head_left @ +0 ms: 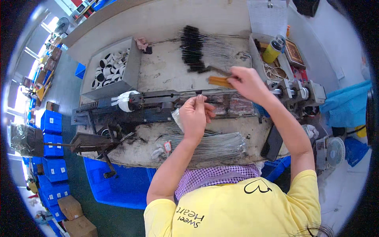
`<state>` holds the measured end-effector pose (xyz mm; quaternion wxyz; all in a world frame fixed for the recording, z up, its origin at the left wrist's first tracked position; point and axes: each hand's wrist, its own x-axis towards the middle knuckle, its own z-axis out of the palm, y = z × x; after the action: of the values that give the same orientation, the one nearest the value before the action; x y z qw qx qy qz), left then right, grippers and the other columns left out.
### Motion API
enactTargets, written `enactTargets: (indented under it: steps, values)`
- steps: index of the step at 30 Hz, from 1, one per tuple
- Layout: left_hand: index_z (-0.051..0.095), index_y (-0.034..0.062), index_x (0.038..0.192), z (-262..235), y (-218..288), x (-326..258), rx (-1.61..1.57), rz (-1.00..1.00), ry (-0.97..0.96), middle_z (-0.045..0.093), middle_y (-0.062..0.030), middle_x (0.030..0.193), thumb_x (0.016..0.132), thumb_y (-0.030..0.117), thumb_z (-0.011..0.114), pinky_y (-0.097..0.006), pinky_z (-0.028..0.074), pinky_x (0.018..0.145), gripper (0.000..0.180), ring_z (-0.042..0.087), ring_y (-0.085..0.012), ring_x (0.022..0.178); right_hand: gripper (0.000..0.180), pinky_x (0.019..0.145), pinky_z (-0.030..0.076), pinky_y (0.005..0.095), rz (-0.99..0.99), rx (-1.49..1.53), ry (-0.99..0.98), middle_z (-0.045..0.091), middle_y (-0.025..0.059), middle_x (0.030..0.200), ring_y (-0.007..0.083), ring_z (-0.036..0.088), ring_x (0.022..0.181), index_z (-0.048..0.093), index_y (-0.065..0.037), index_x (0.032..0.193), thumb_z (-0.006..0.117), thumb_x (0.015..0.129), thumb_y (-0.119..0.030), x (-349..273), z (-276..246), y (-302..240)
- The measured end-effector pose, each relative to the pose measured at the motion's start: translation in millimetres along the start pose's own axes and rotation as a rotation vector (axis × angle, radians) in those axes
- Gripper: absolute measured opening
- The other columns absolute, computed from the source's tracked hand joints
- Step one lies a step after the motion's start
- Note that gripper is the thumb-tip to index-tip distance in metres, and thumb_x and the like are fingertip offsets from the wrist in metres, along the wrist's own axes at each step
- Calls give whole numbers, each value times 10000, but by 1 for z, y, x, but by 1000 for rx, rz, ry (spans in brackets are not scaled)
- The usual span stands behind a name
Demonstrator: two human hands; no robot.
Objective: The person sets a bottle aside and makes wire brushes at a workbench. They place bristles and wire segments into a machine fixture by hand and turn a hand crank to twist the wire into brushes.
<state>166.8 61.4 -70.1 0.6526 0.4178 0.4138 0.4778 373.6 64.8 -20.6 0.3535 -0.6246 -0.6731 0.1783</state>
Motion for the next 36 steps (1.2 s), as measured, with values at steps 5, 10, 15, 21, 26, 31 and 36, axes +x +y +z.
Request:
enactTargets:
  steps: [5, 10, 15, 21, 26, 31, 36]
  values:
    - [612, -30, 907, -3, 23, -5, -9, -169, 25, 647, -127, 662, 986, 214, 534, -261, 430, 357, 269, 634, -182, 485, 151, 580, 461, 329, -161, 14, -228, 571, 98, 654, 97, 561, 616, 561, 35, 803, 671, 821, -68, 23, 31, -28]
    - [606, -36, 906, -7, 29, -6, -60, -199, 49, 645, -139, 666, 989, 230, 530, -276, 453, 354, 289, 637, -205, 482, 143, 559, 454, 267, -15, 236, -405, 610, 29, 667, 60, 562, 637, 612, 24, 787, 689, 833, -88, 27, 27, -24]
    - [578, -37, 999, -11, 36, -8, -64, -325, -43, 669, -166, 867, 983, 268, 547, -329, 566, 503, 307, 693, -266, 680, 129, 593, 465, 239, 478, 674, -484, 651, 8, 720, 85, 567, 618, 703, 22, 862, 699, 825, -103, 28, 21, -27]
    - [501, -14, 1176, -18, 28, -14, -806, -350, -257, 546, -157, 1251, 961, 81, 546, -468, 439, 1051, 239, 475, -357, 1265, 142, 601, 476, 246, 143, 300, -54, 656, 59, 775, 103, 593, 646, 631, 44, 845, 611, 901, -85, 16, 16, -32]
    - [413, 9, 1278, -21, 24, -17, -811, -306, -263, 460, -165, 1349, 874, -92, 554, -464, 401, 1090, 440, 448, -370, 1288, 100, 633, 498, 267, 169, 405, 233, 655, 93, 840, 129, 623, 692, 596, 39, 848, 585, 901, -46, -12, 0, -32]
    - [392, 36, 1319, -30, 17, -13, -853, -308, -311, 452, -156, 1362, 841, -150, 528, -466, 348, 1125, 531, 403, -331, 1331, 115, 659, 513, 311, -212, 161, 112, 645, 87, 862, 209, 646, 776, 659, -21, 820, 696, 738, 52, -37, 9, -52]
    - [394, 65, 1329, -25, 9, -16, -879, -201, -318, 445, -130, 1376, 836, -147, 508, -440, 360, 1116, 549, 442, -288, 1288, 132, 696, 469, 355, -484, -69, 121, 591, 47, 775, 240, 598, 756, 683, -66, 791, 734, 678, -20, -31, 42, -58]
